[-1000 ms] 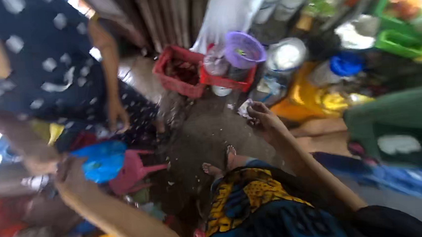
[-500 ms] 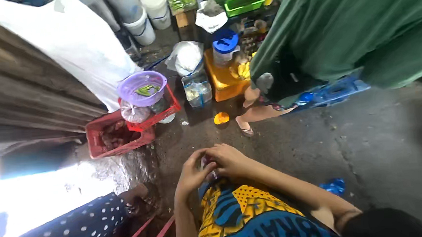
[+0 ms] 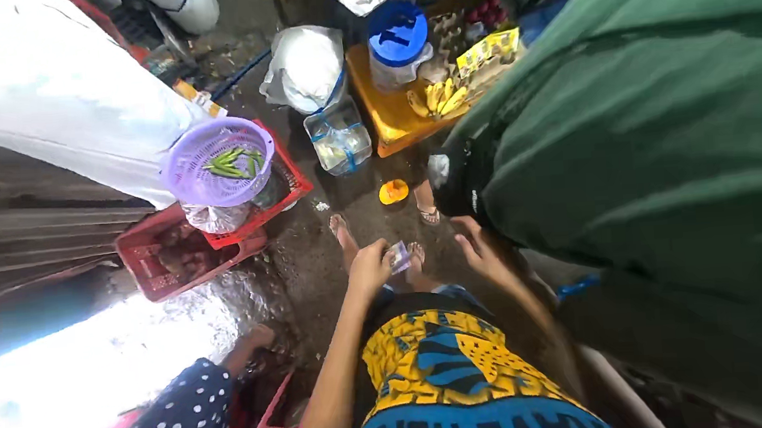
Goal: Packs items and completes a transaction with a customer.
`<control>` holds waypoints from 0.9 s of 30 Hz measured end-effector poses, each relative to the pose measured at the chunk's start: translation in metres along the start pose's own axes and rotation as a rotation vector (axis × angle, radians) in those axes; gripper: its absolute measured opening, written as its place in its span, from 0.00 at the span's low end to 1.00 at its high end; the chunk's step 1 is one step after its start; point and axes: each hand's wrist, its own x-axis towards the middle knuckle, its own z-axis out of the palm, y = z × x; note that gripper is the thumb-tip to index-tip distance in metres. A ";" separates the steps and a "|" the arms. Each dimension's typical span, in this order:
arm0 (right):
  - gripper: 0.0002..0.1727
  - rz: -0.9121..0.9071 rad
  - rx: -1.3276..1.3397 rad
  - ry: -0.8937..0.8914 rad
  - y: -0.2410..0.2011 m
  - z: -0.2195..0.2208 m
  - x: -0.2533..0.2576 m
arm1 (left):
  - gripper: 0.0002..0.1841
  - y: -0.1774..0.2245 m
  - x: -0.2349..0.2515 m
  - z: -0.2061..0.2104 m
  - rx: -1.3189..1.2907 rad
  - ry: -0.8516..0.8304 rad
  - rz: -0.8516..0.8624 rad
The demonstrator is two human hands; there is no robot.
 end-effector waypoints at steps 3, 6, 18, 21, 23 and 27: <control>0.25 0.147 -0.085 -0.146 -0.025 0.036 0.024 | 0.22 -0.072 0.060 -0.001 -0.077 -0.044 -0.116; 0.28 0.316 -0.230 -0.276 -0.034 0.084 0.075 | 0.36 -0.147 0.101 0.007 -0.475 0.031 -0.309; 0.30 0.721 0.204 -0.026 0.032 0.236 0.268 | 0.36 -0.248 0.075 -0.001 0.006 -0.032 -0.435; 0.44 0.911 0.359 0.205 0.098 0.248 0.309 | 0.33 -0.257 0.079 0.020 0.299 -0.103 -0.362; 0.65 1.101 0.431 0.309 0.152 0.261 0.343 | 0.36 -0.266 0.082 0.036 0.376 -0.215 -0.448; 0.73 1.416 0.597 0.270 0.200 0.240 0.420 | 0.44 -0.267 0.087 0.032 0.513 -0.242 -0.505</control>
